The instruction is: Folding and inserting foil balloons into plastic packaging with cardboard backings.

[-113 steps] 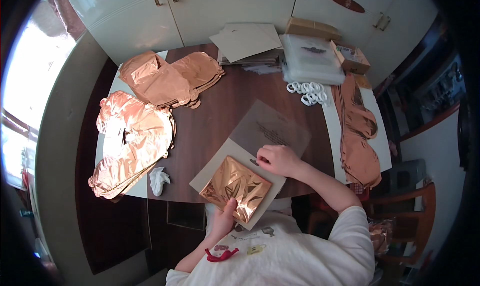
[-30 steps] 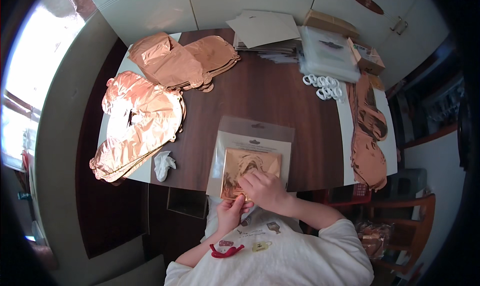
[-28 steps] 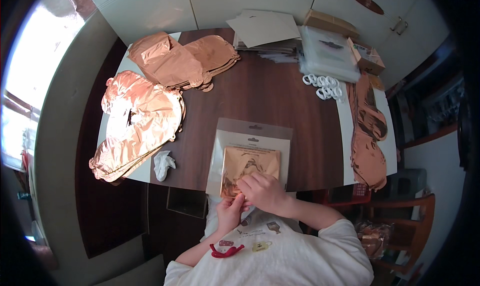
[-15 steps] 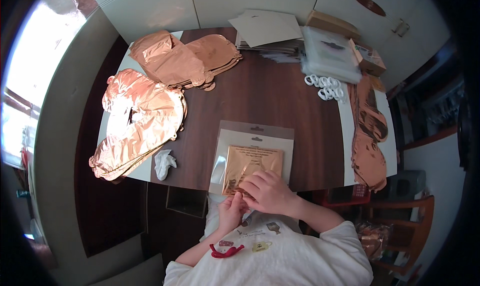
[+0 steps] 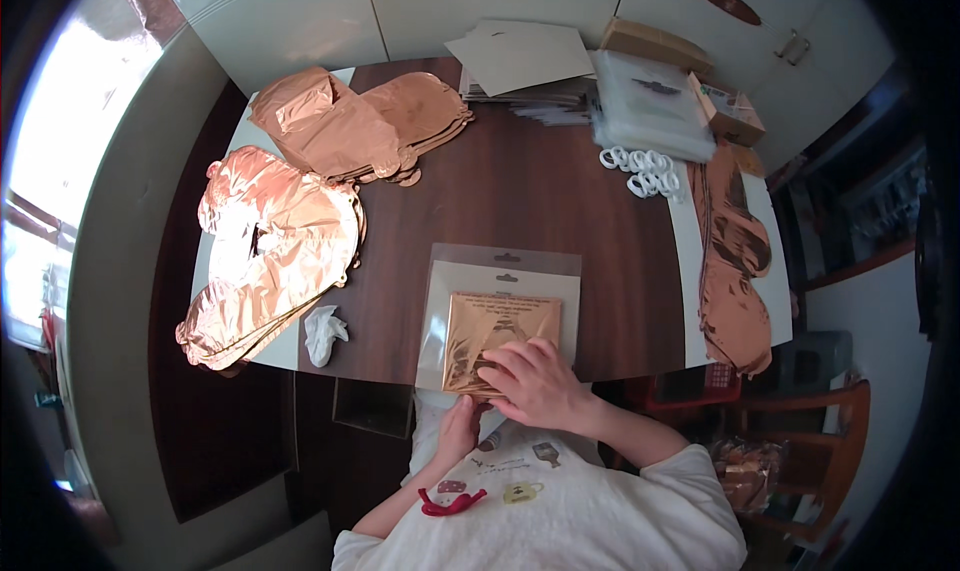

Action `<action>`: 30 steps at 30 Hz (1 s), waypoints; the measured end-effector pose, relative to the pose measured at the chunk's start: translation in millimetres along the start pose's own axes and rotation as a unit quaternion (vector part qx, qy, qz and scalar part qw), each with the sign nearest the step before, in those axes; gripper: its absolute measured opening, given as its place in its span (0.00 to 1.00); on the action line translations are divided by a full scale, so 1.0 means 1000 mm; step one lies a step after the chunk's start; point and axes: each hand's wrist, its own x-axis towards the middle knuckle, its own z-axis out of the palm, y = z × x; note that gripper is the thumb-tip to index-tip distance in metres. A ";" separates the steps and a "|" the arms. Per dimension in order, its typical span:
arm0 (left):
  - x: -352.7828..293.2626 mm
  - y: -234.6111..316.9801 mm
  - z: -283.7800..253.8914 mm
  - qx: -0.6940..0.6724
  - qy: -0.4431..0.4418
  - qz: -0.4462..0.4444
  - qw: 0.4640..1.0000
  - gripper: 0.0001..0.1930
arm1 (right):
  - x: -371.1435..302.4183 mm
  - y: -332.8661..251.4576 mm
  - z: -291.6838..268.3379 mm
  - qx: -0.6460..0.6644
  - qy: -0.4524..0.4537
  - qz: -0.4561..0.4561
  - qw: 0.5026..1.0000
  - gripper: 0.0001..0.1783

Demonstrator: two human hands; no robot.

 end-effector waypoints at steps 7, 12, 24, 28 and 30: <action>-0.002 0.006 -0.006 0.074 -0.025 -0.036 0.996 0.19 | -0.002 -0.001 0.001 0.026 0.011 0.031 0.999 0.24; -0.003 0.033 0.009 0.173 -0.017 -0.098 0.980 0.19 | -0.003 0.000 0.008 0.033 0.024 0.047 0.998 0.24; 0.001 0.037 0.014 0.192 -0.069 -0.004 0.979 0.17 | -0.006 0.012 0.012 -0.010 0.051 0.100 0.994 0.28; -0.011 0.070 0.018 0.228 -0.096 -0.016 0.969 0.11 | -0.011 0.019 -0.006 -0.017 0.008 0.116 0.993 0.40; -0.015 0.114 0.028 0.515 -0.160 0.041 0.841 0.09 | -0.017 0.024 -0.013 -0.025 -0.017 0.127 0.991 0.41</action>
